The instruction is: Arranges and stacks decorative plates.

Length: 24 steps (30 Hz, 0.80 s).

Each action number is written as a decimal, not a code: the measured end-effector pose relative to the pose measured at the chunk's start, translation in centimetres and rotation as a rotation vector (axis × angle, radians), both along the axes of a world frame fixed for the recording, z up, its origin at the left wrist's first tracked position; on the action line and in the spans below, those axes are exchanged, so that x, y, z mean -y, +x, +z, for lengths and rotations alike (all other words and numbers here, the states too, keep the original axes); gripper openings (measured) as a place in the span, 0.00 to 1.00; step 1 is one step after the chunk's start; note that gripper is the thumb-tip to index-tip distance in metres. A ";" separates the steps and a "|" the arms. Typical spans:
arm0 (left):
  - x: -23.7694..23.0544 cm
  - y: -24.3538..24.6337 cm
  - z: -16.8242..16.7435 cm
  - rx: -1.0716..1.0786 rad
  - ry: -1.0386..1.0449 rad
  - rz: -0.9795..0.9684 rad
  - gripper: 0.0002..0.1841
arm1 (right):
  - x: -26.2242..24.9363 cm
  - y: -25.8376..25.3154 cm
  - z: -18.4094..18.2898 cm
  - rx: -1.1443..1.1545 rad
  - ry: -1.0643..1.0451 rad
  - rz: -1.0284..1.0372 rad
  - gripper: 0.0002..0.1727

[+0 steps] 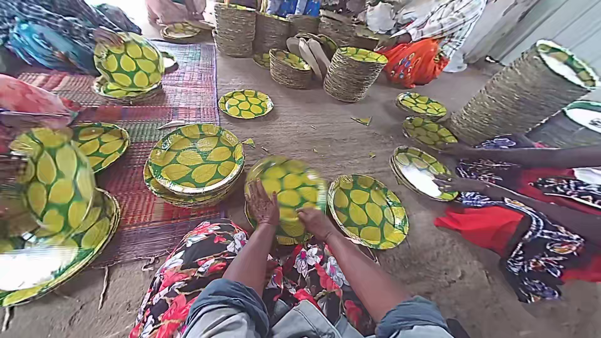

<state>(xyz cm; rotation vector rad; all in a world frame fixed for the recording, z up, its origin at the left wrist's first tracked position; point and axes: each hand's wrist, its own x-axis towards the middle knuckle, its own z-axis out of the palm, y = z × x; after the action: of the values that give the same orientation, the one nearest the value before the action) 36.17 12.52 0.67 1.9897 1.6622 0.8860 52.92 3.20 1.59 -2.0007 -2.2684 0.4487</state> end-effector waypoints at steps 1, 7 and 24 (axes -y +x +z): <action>-0.2 -0.3 0.3 -0.056 -0.054 -0.020 0.35 | -0.3 -0.4 -0.1 0.026 -0.147 0.083 0.19; 2.0 -0.1 -1.6 -0.645 -0.594 -0.576 0.49 | -0.1 0.9 0.8 0.101 -0.322 -0.312 0.22; 0.4 -0.4 -0.9 -0.095 -0.406 -0.072 0.33 | 0.0 3.5 1.0 -0.037 0.356 -0.674 0.19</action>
<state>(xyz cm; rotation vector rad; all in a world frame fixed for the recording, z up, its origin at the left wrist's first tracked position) 35.77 12.15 -0.25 1.8169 1.6516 0.3922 56.44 3.15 2.58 -2.3320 -1.3804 0.0144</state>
